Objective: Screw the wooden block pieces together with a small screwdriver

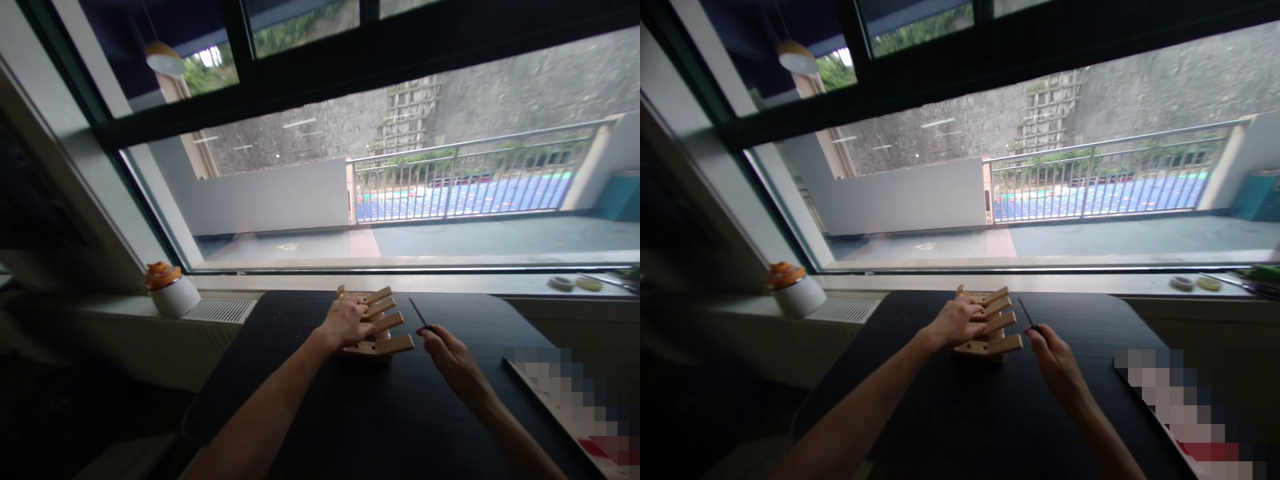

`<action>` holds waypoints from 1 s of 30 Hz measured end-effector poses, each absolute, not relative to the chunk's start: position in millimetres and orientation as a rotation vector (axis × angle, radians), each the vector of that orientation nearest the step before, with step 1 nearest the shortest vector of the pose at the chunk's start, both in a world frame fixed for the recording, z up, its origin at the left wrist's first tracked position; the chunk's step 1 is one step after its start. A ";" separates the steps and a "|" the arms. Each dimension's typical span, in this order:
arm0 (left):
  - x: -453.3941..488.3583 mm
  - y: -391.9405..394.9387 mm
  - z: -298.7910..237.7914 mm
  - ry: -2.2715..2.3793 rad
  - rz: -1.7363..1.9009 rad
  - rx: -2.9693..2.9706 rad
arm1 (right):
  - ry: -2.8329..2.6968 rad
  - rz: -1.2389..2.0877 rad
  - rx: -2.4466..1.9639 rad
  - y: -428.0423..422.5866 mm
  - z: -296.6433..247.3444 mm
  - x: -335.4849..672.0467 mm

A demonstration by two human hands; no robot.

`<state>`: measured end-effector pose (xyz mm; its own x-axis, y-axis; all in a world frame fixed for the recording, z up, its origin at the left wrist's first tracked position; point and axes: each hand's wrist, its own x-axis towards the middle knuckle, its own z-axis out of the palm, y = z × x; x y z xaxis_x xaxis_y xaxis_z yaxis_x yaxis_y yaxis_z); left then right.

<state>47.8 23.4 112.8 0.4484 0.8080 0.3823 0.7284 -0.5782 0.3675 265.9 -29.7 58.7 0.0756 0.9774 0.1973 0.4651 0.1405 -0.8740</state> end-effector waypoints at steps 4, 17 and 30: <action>23.4 -2.8 102.0 1.230 1.096 2.497 | -1.377 0.724 -1.382 -50.3 45.1 267.8; 7.5 -7.3 18.2 1.238 1.249 1.759 | -0.948 0.928 -1.313 -33.8 18.7 221.7; 24.2 -1.4 -1.3 1.389 1.381 1.954 | -1.797 0.151 -1.210 -56.6 -1.3 231.3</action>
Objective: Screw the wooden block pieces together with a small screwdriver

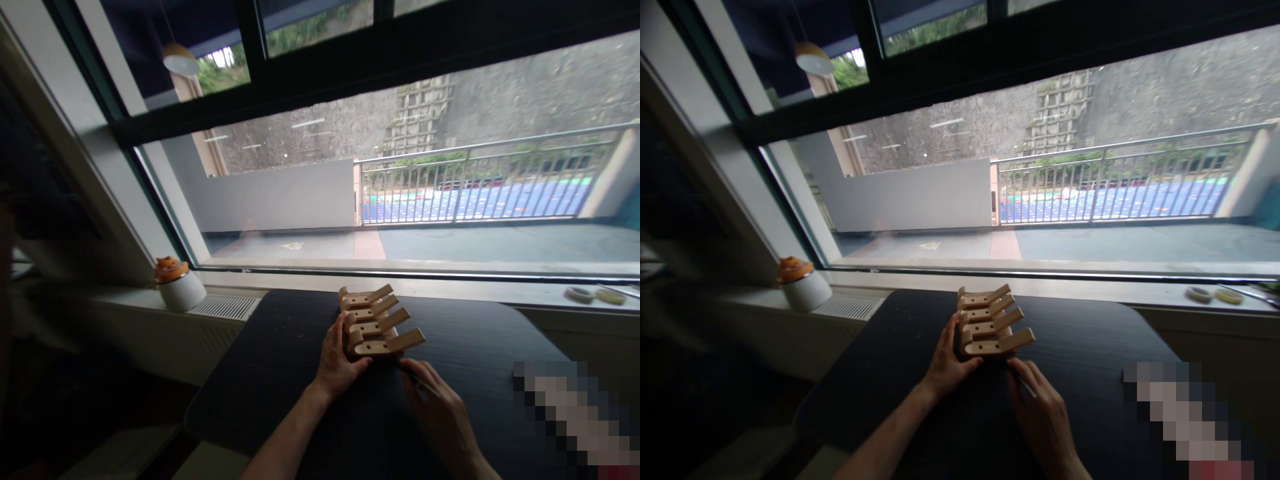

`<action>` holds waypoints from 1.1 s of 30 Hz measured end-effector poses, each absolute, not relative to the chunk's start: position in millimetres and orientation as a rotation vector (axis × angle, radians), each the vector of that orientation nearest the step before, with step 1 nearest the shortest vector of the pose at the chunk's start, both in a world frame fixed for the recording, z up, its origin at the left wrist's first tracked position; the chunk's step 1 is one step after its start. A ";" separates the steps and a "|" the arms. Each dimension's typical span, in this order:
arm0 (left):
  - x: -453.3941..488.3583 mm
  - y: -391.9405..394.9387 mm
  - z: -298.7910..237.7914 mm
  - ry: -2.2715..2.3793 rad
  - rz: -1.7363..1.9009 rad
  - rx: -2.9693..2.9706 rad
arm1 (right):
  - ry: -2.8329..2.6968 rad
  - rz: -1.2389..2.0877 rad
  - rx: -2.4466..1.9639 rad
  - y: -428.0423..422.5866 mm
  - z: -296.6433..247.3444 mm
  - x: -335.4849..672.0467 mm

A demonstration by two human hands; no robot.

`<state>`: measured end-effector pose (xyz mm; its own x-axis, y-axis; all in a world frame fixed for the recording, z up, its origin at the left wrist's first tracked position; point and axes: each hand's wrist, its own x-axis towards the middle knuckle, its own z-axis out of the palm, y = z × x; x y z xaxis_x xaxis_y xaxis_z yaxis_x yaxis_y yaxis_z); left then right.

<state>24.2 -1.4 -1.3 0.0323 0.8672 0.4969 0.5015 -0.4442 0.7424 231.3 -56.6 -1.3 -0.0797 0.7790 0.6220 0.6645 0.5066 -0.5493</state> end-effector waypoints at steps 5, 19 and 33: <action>20.7 8.8 -2.9 1.346 1.386 1.925 | -2.205 -0.207 -0.938 -69.2 12.7 231.5; 15.0 15.1 -1.8 1.367 1.387 2.016 | -2.174 -0.134 -1.096 -39.9 70.4 239.8; 9.2 15.2 -8.3 1.232 1.410 1.863 | -2.731 0.004 -1.538 -8.2 131.9 235.7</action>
